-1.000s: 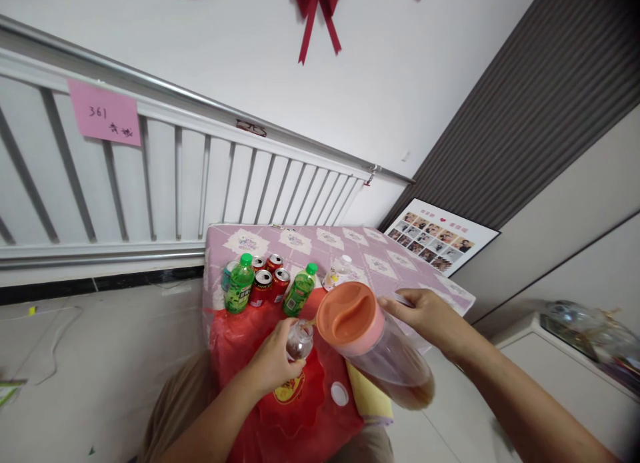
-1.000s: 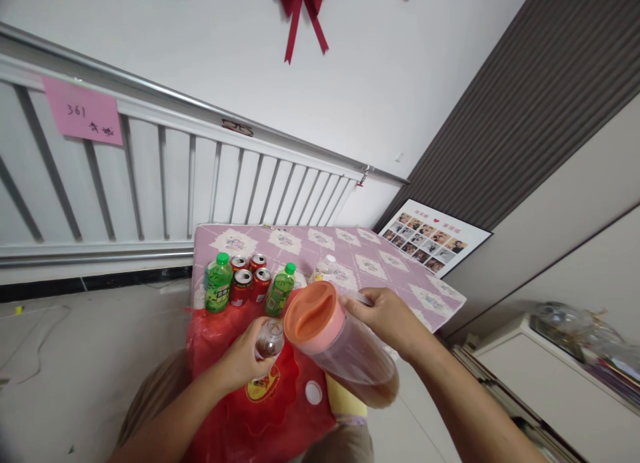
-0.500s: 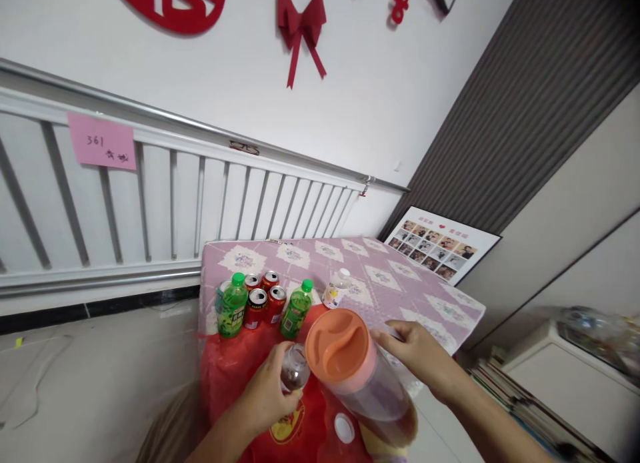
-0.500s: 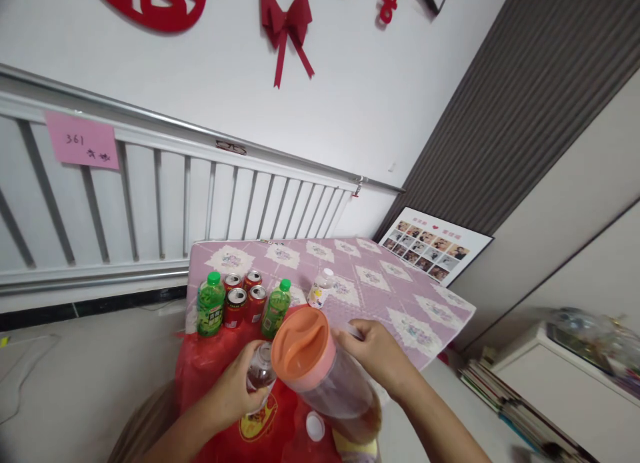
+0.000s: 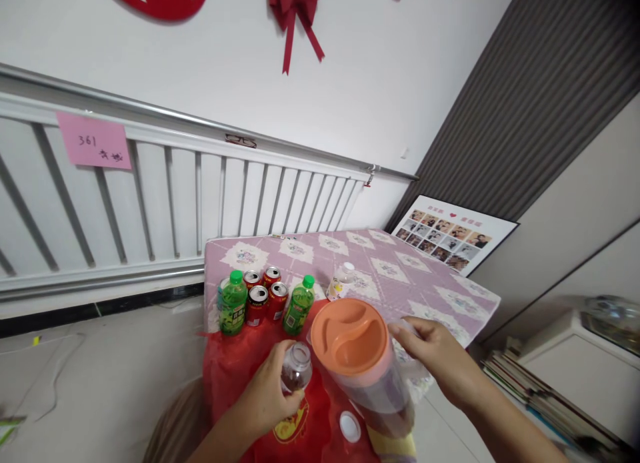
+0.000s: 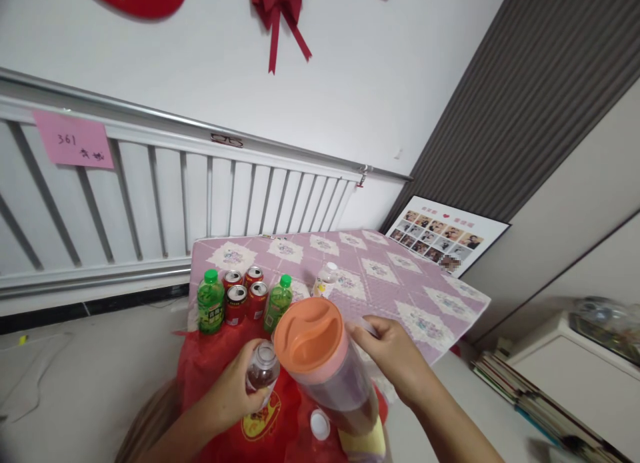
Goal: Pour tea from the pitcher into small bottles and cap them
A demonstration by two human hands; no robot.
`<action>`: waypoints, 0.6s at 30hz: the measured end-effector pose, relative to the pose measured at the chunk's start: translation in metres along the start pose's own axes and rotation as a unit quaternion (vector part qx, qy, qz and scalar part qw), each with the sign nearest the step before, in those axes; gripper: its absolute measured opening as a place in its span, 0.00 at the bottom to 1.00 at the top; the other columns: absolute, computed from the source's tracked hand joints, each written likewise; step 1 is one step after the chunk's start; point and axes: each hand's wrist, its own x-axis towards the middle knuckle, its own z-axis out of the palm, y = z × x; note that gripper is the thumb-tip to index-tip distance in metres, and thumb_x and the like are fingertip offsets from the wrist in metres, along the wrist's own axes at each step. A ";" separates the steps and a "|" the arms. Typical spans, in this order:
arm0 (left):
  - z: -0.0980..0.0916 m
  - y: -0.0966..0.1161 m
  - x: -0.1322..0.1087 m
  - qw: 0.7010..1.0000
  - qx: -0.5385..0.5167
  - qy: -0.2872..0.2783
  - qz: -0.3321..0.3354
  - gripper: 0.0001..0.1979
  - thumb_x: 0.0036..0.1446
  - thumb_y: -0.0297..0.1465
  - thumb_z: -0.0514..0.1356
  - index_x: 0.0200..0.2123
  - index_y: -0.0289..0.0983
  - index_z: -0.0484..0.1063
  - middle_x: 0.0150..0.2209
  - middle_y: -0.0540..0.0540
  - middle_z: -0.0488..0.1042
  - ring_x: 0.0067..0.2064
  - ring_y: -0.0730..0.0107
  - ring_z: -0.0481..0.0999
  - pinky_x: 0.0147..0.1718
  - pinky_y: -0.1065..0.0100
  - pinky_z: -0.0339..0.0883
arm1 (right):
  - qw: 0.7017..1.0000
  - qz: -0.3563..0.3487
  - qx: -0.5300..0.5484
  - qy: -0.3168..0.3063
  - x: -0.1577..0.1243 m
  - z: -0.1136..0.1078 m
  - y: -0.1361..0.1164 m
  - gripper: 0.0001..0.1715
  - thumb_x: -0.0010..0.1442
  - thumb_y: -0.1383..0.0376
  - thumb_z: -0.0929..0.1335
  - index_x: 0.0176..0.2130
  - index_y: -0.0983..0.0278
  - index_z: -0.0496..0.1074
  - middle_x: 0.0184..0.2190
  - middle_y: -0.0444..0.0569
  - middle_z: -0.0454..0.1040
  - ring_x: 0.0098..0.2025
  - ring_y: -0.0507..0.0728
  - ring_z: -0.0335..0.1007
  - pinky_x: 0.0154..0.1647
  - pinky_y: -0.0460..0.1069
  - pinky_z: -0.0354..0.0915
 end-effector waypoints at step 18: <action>-0.004 0.001 -0.005 0.998 0.056 0.008 -0.016 0.32 0.45 0.26 0.61 0.55 0.38 0.57 0.52 0.39 0.73 0.52 0.58 0.75 0.54 0.57 0.68 | 0.917 0.001 0.298 0.264 0.017 0.041 0.074 0.21 0.49 0.50 0.69 0.17 0.61 0.63 0.14 0.38 0.58 0.19 0.50 0.51 0.21 0.46 0.51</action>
